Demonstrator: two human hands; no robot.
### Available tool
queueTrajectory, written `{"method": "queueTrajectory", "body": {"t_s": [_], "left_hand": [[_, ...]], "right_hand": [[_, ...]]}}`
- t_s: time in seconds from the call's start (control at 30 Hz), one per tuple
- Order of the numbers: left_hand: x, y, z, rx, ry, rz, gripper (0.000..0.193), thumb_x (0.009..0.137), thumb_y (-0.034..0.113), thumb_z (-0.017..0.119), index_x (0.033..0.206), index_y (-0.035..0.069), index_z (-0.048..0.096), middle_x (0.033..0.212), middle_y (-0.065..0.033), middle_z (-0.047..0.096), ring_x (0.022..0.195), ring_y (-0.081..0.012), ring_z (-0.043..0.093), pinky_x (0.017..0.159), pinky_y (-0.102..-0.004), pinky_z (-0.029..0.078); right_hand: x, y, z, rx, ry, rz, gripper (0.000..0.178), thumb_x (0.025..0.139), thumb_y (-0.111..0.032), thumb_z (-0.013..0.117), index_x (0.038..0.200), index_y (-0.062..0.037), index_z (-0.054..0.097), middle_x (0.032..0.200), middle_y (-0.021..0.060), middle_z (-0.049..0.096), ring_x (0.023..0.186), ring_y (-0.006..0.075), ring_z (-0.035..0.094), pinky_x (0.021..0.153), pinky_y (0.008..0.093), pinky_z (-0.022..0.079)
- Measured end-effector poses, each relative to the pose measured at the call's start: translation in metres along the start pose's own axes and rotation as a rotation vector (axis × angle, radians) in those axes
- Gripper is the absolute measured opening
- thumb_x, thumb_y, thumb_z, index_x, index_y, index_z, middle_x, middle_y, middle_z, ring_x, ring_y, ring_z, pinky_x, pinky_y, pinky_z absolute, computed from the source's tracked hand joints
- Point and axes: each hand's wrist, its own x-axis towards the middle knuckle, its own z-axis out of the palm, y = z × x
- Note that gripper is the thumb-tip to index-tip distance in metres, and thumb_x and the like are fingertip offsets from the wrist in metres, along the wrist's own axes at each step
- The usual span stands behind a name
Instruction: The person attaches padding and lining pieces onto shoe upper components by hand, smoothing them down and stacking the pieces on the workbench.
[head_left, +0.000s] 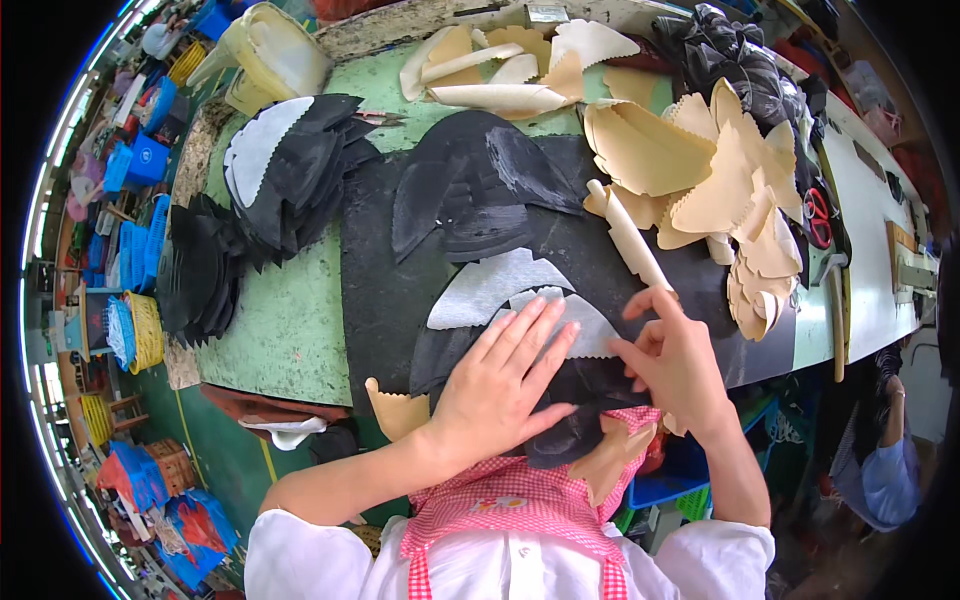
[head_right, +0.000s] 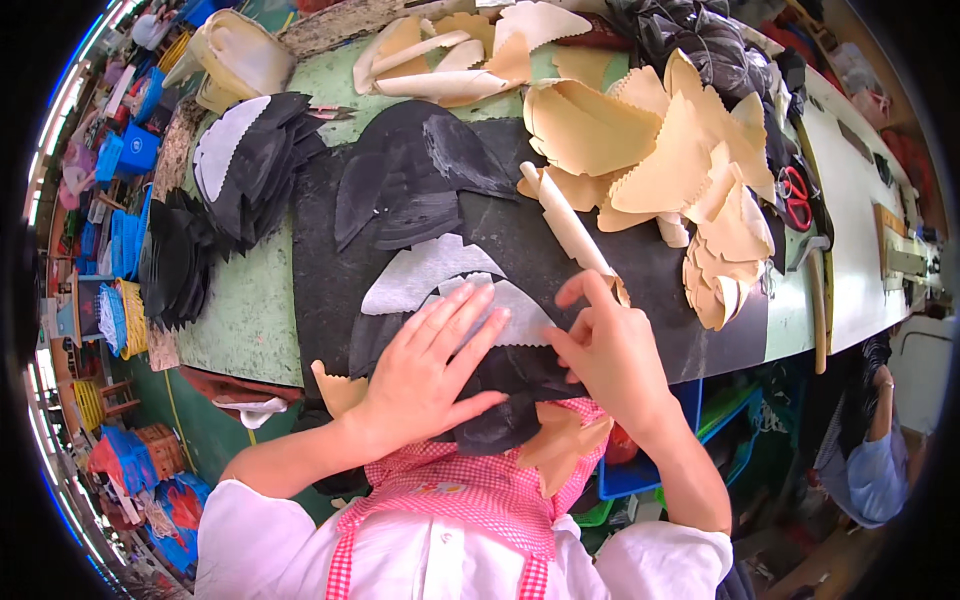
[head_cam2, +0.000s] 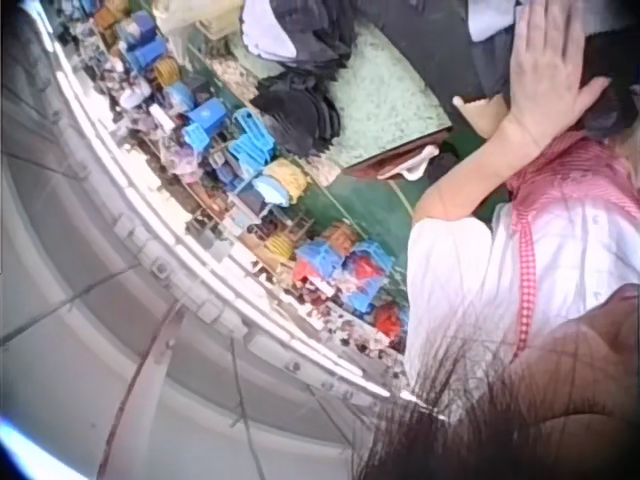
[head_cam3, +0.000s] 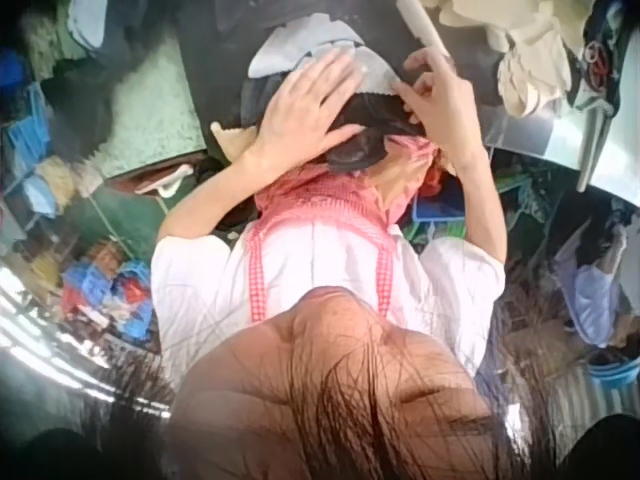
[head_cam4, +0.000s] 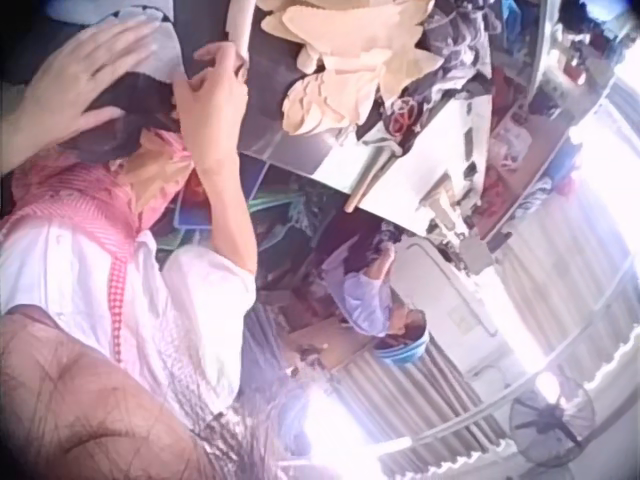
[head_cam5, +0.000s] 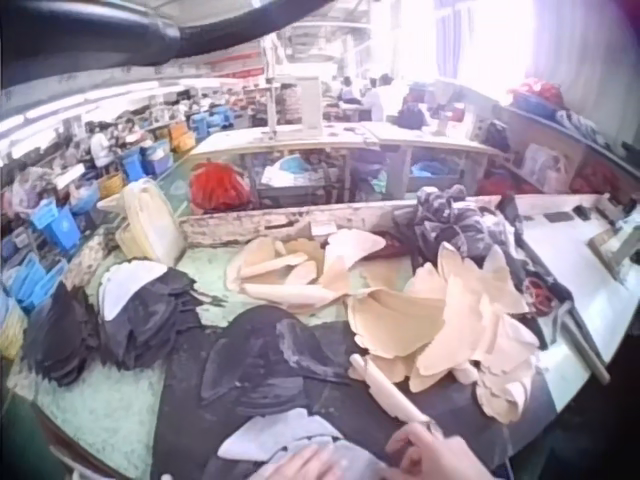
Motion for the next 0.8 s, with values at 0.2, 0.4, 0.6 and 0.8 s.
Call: {"method": "queueTrajectory", "body": {"t_s": [0.2,0.4,0.6,0.8], "left_hand": [[0.005,-0.024,-0.030,-0.062,-0.092,0.099,0.062,0.073,0.005,0.065,0.132,0.003,0.049,0.143,-0.0180,0.042,0.130,-0.0343,0.045,0.106,-0.0417,0.041],[0.006,-0.054,-0.059,-0.073,-0.322,0.299,0.054,0.076,-0.001,0.058,0.129,0.003,0.051,0.141,-0.0158,0.046,0.132,-0.0299,0.045,0.109,-0.0395,0.040],[0.014,-0.072,-0.065,-0.109,-0.314,0.384,0.057,0.071,-0.002,0.061,0.127,0.010,0.057,0.139,-0.0098,0.051,0.128,-0.0259,0.049,0.107,-0.0407,0.042],[0.016,-0.092,-0.053,-0.222,-0.285,0.441,0.033,0.078,0.014,0.070,0.111,0.011,0.066,0.135,-0.0105,0.055,0.125,-0.0266,0.053,0.105,-0.0435,0.043]], "right_hand": [[-0.009,0.004,0.012,-0.257,0.195,-0.641,0.029,0.076,-0.001,0.069,0.102,-0.0063,0.059,0.086,0.0094,0.063,0.080,0.0274,0.063,0.072,0.0375,0.052],[-0.001,0.009,0.033,-0.366,0.021,-0.769,0.040,0.075,0.004,0.063,0.114,-0.0066,0.061,0.112,0.0077,0.055,0.101,0.0292,0.054,0.089,0.0391,0.048],[-0.001,0.004,0.033,-0.352,0.019,-0.751,0.039,0.076,0.004,0.063,0.113,-0.0084,0.063,0.112,0.0072,0.055,0.100,0.0285,0.054,0.088,0.0389,0.048],[0.003,0.002,0.037,-0.377,0.024,-0.741,0.036,0.077,0.003,0.064,0.110,-0.0097,0.064,0.112,0.0073,0.055,0.096,0.0259,0.055,0.085,0.0379,0.049]]}}
